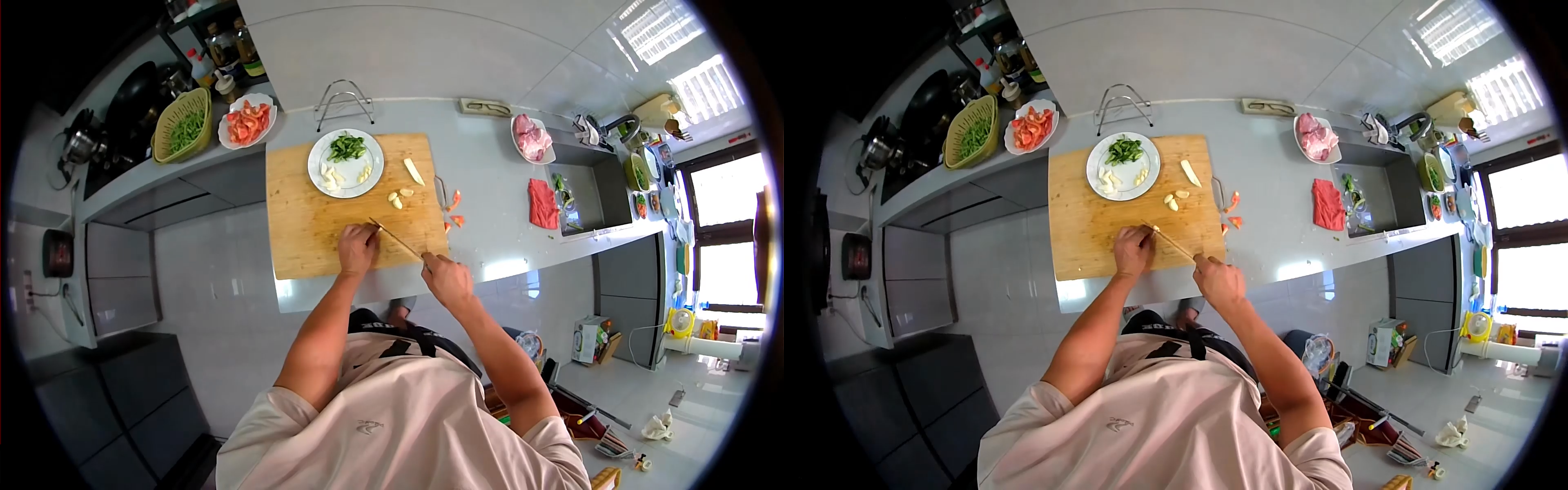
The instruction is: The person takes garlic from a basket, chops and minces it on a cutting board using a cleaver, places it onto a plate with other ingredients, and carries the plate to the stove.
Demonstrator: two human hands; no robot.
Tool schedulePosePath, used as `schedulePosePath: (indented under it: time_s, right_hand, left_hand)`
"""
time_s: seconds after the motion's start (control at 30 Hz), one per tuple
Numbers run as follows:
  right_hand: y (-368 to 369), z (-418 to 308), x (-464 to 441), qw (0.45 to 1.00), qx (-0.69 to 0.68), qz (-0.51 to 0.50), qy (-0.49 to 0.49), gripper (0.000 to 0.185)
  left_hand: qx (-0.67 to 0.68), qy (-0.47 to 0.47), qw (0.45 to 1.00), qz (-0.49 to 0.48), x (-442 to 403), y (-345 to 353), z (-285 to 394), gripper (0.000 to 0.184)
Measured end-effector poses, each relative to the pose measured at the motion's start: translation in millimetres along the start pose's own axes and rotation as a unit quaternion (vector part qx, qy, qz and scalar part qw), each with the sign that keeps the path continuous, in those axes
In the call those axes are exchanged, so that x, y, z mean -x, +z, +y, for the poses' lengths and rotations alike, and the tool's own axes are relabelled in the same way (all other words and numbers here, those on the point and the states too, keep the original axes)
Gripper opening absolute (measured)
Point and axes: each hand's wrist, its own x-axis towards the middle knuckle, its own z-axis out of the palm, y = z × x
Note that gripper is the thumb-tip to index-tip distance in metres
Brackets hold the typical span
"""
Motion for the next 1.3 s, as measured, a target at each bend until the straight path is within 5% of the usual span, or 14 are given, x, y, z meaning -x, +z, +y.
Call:
schedulePosePath:
  time_s: [1.3]
  right_hand:
    - [1, 2, -9, 0.998, -0.05, -0.014, 0.041, 0.025]
  left_hand:
    - [0.012, -0.014, 1.0, -0.014, 0, -4, 0, 0.018]
